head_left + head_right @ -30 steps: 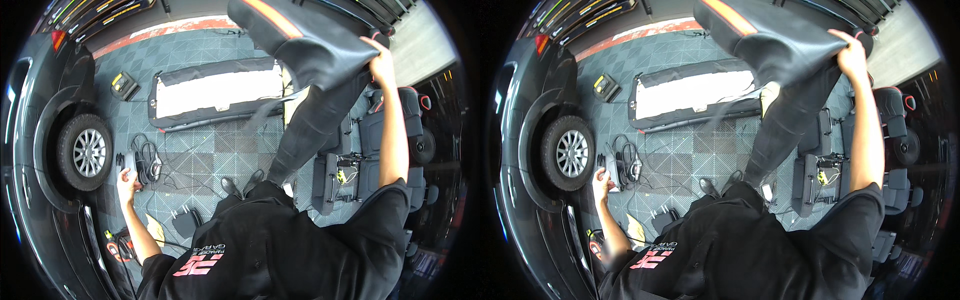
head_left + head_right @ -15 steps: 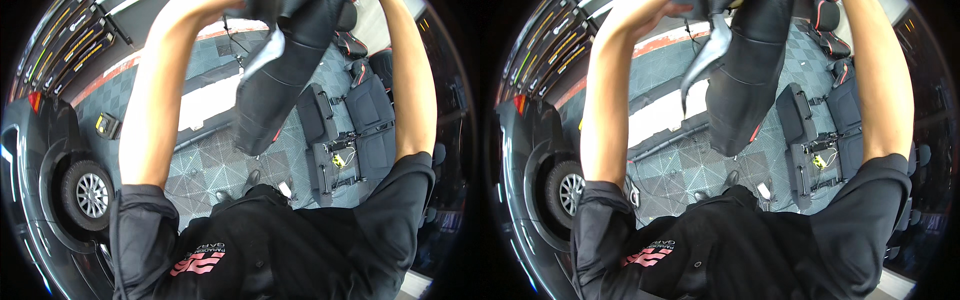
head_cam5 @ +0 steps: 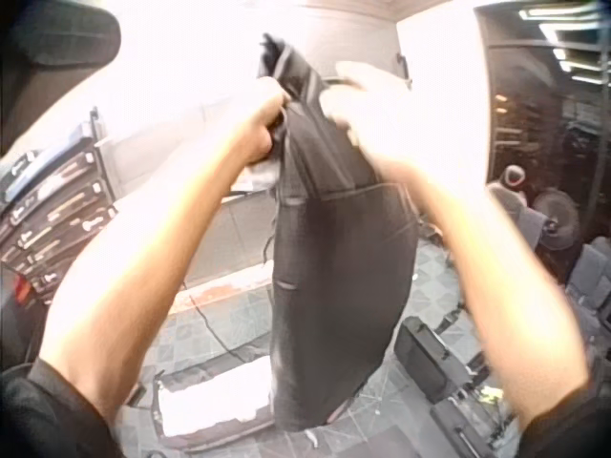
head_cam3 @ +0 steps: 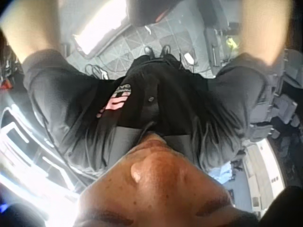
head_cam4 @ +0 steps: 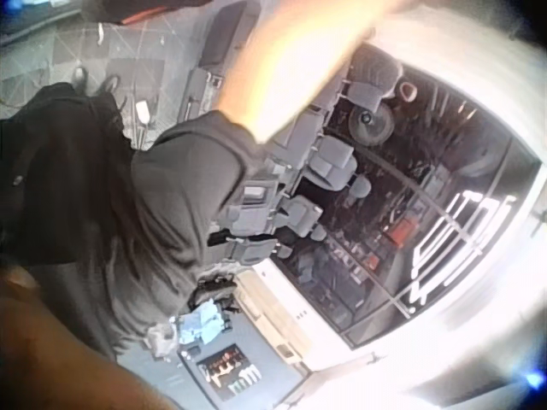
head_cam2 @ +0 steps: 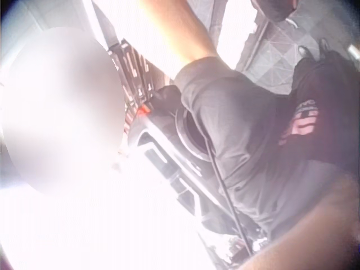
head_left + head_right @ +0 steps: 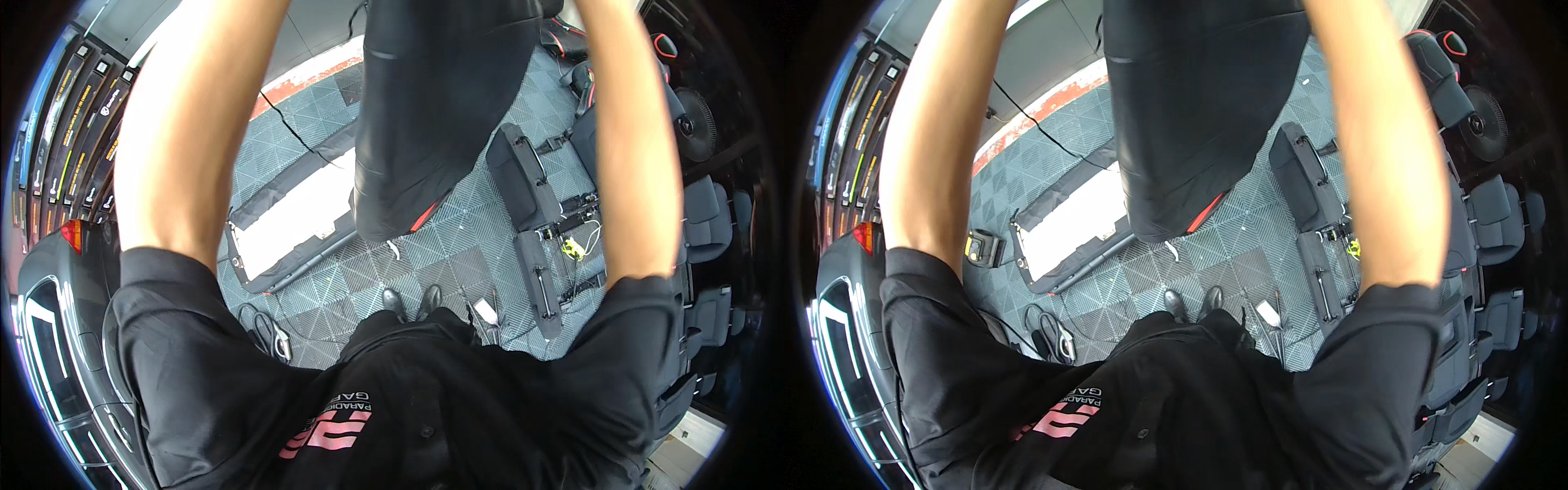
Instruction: The person removes the outer fabric cover from a car seat's foam base by unfastening elastic loops and then picks up a separate black seat cover.
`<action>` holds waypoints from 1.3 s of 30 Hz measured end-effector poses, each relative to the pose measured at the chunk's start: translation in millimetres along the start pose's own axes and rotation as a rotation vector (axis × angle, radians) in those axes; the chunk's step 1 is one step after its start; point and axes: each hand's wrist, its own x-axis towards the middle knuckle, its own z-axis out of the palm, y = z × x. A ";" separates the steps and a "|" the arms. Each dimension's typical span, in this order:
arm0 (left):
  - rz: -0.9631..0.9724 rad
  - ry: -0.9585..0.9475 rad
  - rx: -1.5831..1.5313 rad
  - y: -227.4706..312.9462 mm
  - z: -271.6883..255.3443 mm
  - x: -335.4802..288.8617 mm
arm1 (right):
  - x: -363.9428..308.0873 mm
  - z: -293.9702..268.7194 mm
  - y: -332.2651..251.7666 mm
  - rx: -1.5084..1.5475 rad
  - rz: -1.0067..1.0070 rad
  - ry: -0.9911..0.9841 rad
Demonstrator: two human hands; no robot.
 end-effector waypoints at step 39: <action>-0.426 -0.395 0.243 -229.2 -240.0 -151.9 | -611.6 75.2 61.8 0.501 1.116 -0.017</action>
